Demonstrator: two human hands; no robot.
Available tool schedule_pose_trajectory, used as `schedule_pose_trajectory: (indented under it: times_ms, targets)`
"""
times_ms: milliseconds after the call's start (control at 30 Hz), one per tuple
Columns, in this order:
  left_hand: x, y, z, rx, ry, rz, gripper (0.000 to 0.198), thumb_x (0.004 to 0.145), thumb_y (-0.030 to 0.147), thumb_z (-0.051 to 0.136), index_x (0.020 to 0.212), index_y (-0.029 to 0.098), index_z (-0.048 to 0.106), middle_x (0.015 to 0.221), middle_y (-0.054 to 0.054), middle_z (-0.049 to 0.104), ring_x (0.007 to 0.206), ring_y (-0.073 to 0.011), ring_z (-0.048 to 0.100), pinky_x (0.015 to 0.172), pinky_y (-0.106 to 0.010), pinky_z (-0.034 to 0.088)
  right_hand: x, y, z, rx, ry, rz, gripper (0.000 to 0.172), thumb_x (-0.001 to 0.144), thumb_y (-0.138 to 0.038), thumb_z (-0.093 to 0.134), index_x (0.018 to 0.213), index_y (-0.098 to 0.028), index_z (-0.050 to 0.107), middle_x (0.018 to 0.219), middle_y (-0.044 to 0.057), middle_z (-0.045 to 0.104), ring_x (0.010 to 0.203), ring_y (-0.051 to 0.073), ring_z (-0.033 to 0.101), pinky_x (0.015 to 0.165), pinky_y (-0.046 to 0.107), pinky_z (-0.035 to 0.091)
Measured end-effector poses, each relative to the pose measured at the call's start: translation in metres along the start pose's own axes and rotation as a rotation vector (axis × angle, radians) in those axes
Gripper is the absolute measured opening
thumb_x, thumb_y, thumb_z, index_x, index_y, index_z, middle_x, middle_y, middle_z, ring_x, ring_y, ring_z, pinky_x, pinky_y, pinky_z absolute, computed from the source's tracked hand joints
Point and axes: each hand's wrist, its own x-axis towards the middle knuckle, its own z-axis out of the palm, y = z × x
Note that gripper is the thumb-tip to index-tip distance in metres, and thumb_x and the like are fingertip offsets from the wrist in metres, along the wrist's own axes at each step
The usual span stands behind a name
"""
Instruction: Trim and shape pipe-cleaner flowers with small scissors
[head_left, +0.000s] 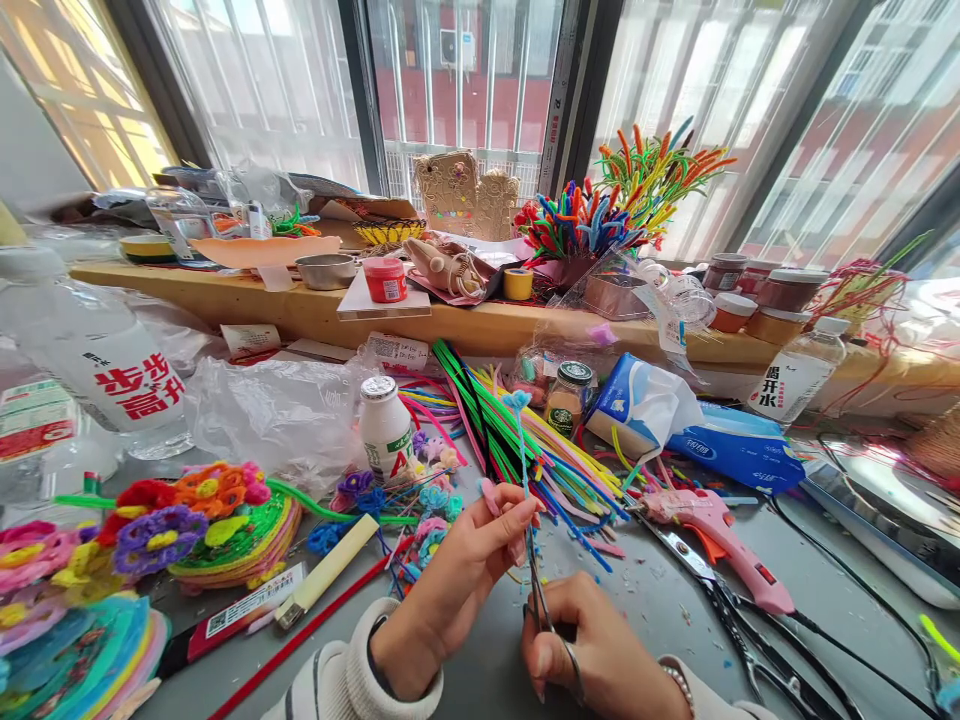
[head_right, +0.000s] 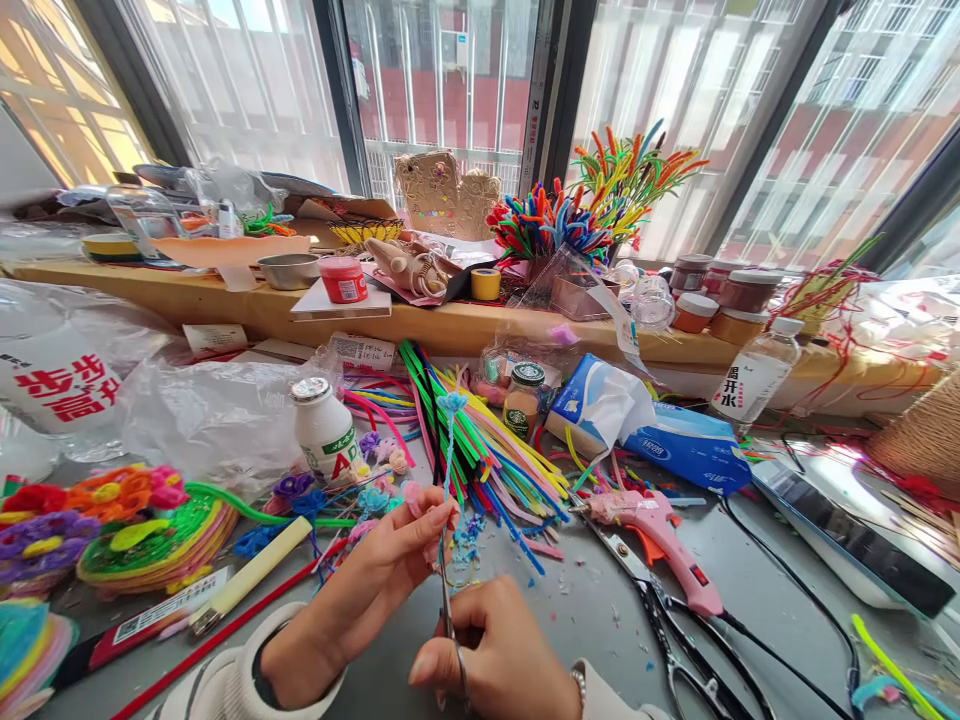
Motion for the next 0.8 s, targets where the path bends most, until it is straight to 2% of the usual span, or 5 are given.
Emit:
schedule_pose_trajectory:
  times_ms: [133,333,467,600,800]
  targets:
    - [0.001,0.000,-0.001,-0.024,0.055,0.003,0.012,0.065,0.023,0.061,0.067,0.017,0.052,0.058,0.006,0.040,0.049,-0.0034,0.035,0.051,-0.017,0.029,0.000,0.001,0.002,0.016,0.037,0.091,0.066,0.056,-0.075,0.037,0.035,-0.012,0.044,0.034,0.000,0.039,0.037,0.007,0.038,0.038,0.019,0.026]
    - [0.001,-0.002,-0.003,-0.049,0.127,0.026,0.014,0.063,0.025,0.064,0.071,0.018,0.054,0.056,0.006,0.041,0.050,-0.0043,0.037,0.053,-0.018,0.031,0.000,0.002,0.002,0.004,0.103,0.195,0.066,0.052,-0.074,0.042,0.030,-0.012,0.044,0.029,-0.003,0.032,0.033,0.005,0.029,0.035,0.019,0.020]
    - [0.003,-0.002,-0.004,-0.052,0.131,0.067,0.012,0.062,0.023,0.065,0.068,0.017,0.056,0.053,0.006,0.041,0.048,-0.0041,0.037,0.051,-0.017,0.030,0.001,0.003,0.001,-0.026,0.139,0.183,0.066,0.057,-0.071,0.041,0.028,-0.012,0.044,0.028,-0.003,0.029,0.032,0.004,0.027,0.037,0.020,0.022]
    - [0.004,-0.002,-0.005,-0.044,0.088,0.100,0.009,0.065,0.023,0.062,0.070,0.016,0.060,0.053,0.005,0.040,0.048,-0.0038,0.034,0.049,-0.017,0.029,0.000,0.005,-0.003,-0.014,0.119,0.170,0.068,0.059,-0.073,0.036,0.029,-0.012,0.044,0.029,-0.003,0.030,0.033,0.005,0.028,0.038,0.020,0.022]
    - [0.005,-0.002,-0.009,-0.002,0.046,0.122,0.012,0.068,0.024,0.059,0.074,0.015,0.063,0.055,0.004,0.041,0.049,-0.0035,0.031,0.048,-0.017,0.026,-0.003,0.004,-0.008,-0.005,-0.017,0.043,0.072,0.061,-0.075,0.026,0.046,-0.011,0.054,0.040,-0.002,0.038,0.040,0.007,0.034,0.040,0.020,0.023]
